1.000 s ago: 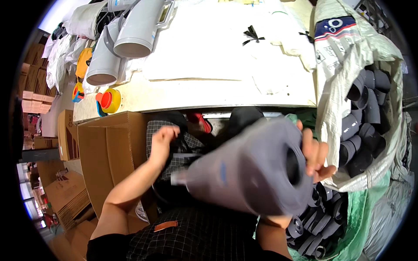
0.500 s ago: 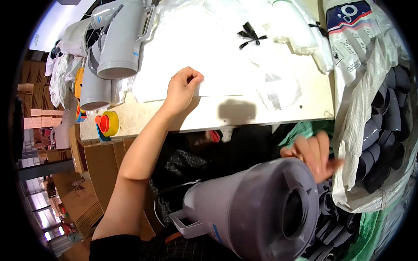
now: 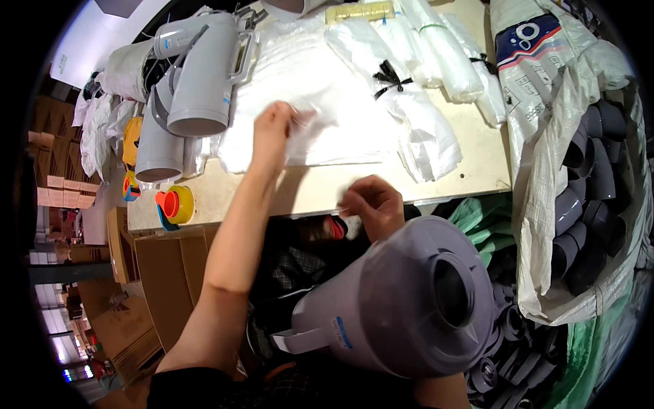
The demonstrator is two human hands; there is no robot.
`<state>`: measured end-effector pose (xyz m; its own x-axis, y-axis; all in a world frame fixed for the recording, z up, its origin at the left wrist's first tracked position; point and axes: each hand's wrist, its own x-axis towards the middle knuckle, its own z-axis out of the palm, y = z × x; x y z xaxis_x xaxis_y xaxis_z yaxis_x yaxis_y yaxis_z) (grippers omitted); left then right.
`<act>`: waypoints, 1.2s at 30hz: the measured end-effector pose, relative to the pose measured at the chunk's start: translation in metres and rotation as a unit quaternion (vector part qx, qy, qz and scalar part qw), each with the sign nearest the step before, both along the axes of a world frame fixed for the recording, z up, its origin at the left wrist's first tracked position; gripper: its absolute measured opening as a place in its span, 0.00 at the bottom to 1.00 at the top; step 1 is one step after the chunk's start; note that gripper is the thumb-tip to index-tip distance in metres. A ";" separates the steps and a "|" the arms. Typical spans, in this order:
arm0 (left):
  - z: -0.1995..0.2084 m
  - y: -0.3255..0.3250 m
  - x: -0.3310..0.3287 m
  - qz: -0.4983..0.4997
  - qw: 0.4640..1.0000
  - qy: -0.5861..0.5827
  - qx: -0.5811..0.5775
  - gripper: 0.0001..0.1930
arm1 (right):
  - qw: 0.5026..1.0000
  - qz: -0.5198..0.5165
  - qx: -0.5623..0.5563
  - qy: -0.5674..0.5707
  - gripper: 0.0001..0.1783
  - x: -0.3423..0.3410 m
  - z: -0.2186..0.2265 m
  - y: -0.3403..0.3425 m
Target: The person assembles white electric kettles by attaching grey lids and handles. They pick up kettle bodies and parts from a table and a large green bag, fit the components together, and place the finished units into a cardboard box. The person also uses a tape dispenser to seal the box.
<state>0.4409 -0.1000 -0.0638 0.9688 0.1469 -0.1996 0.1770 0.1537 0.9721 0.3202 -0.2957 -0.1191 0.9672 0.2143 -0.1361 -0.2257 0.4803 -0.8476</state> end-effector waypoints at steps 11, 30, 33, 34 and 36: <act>0.049 -0.035 -0.163 -0.216 0.933 -0.192 0.215 0.10 | 0.980 -0.072 0.089 -0.164 0.15 -0.009 0.023 -0.045; 0.039 0.099 -0.353 -0.287 0.739 -0.399 0.461 0.03 | 0.850 -0.146 -0.454 -0.222 0.23 -0.235 -0.055 -0.058; -0.019 0.134 -0.460 -0.448 0.711 -0.264 0.474 0.09 | 0.969 0.155 -0.190 -0.013 0.44 -0.257 -0.033 0.006; -0.033 0.131 -0.486 -0.475 0.706 -0.229 0.473 0.12 | 0.954 0.243 -0.171 0.029 0.46 -0.242 -0.035 0.022; 0.005 0.109 -0.477 -0.530 0.739 0.105 0.403 0.15 | 0.918 0.381 -0.097 0.055 0.48 -0.202 0.009 0.071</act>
<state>-0.0366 0.0090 -0.0583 0.5850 -0.5182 -0.6239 -0.0574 -0.7938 0.6055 0.1185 -0.2244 -0.1100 0.5253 0.7837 -0.3313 -0.5228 -0.0099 -0.8524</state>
